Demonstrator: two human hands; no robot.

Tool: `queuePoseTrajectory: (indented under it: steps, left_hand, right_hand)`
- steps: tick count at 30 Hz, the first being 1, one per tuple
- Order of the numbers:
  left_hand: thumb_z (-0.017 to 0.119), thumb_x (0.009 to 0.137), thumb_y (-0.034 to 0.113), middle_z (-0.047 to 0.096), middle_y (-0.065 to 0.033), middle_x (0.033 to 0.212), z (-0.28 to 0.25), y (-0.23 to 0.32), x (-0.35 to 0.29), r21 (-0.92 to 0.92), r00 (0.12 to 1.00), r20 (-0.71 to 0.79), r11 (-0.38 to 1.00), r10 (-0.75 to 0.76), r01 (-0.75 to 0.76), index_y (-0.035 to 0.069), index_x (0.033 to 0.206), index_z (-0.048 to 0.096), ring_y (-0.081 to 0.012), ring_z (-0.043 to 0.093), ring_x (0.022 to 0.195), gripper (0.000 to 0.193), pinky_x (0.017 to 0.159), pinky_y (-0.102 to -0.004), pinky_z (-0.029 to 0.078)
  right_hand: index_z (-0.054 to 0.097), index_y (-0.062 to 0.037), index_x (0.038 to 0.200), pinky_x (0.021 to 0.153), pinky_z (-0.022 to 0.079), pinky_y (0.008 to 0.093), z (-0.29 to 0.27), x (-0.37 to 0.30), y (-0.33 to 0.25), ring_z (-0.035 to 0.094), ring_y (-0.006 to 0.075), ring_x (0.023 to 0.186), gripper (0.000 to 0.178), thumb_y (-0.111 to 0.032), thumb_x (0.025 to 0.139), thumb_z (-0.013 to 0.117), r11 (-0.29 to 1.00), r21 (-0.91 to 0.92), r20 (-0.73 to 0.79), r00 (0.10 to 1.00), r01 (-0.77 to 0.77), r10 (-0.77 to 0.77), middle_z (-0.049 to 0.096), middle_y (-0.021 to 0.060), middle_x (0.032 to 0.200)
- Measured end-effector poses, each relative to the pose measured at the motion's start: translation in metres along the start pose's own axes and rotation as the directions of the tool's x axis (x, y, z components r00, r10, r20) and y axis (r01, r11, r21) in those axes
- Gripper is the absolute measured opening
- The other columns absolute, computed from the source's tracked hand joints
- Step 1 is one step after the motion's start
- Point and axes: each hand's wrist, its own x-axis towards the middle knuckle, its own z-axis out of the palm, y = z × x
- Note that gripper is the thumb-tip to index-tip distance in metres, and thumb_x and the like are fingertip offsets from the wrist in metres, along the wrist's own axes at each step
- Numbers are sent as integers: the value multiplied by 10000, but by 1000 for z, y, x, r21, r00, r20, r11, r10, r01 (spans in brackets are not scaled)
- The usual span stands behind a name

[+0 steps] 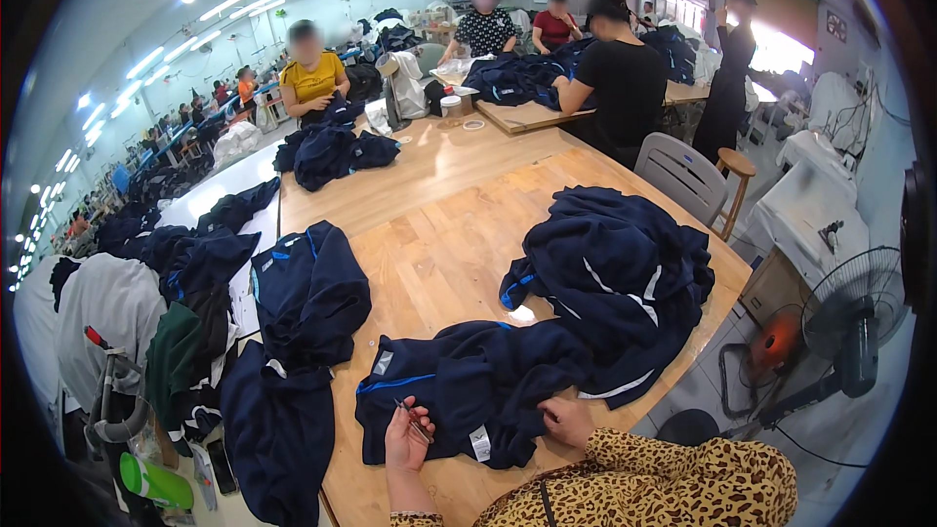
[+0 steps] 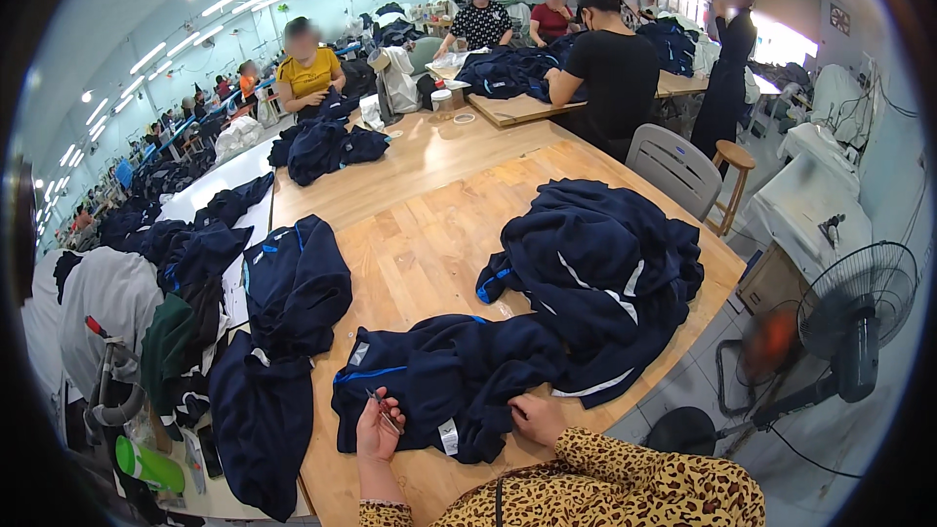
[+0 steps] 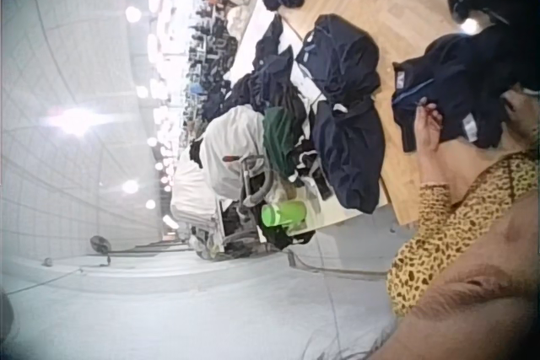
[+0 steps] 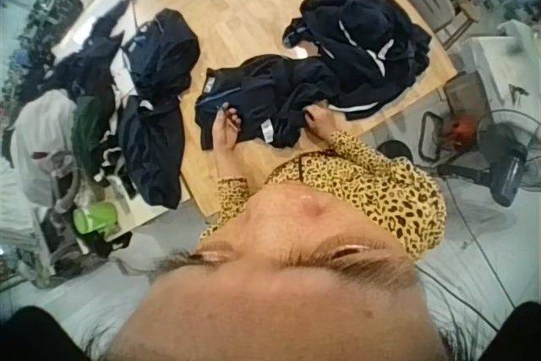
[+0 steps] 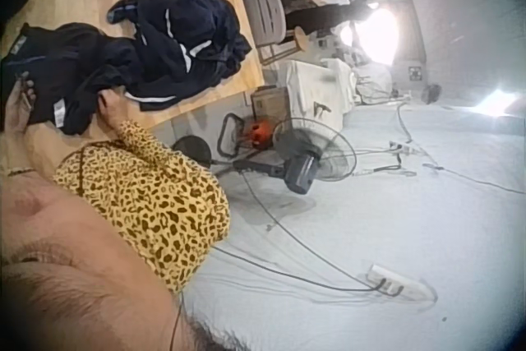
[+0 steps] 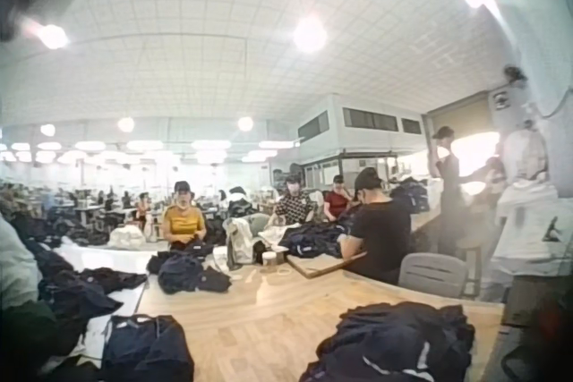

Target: The person trims loose threads from garments on a table using thread snips, turning and spreading the fabric to cut excess threads across different sections, and moves clothing across the workspace.

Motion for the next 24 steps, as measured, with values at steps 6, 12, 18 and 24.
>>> queuePoseTrajectory:
  steps: [6,12,18,24]
  left_hand:
    - [471,960,255,639,-96,900,1,-1,0,3,1000,-13,1000,2,-2,54,1148,542,-179,589,731,284,657,-323,494]
    - [468,961,259,635,-89,891,3,-1,-1,14,1000,-30,1000,8,-8,56,1142,543,-175,584,726,282,655,-319,492]
    - [468,961,254,632,-85,887,4,-3,0,18,999,-34,1000,15,-14,60,1149,537,-170,580,719,279,651,-314,490]
    - [475,959,258,630,-83,885,5,-3,0,29,999,-43,1000,7,-5,66,1149,539,-166,579,718,277,650,-310,489]
  right_hand:
    - [624,-55,941,676,507,361,-1,0,1,621,310,777,155,-148,820,596,1000,2,11,1000,-17,17,643,129,887]
    - [628,-60,944,677,505,361,-1,1,1,622,307,784,161,-171,838,577,1000,29,3,1000,-7,7,645,125,886]
    - [632,-61,929,662,505,360,-3,0,3,623,298,772,160,-183,843,574,997,71,-10,1000,-16,17,647,115,873]
    - [634,-66,923,656,503,360,-5,-1,2,622,294,767,156,-187,846,572,997,77,-25,1000,3,-1,646,113,864]
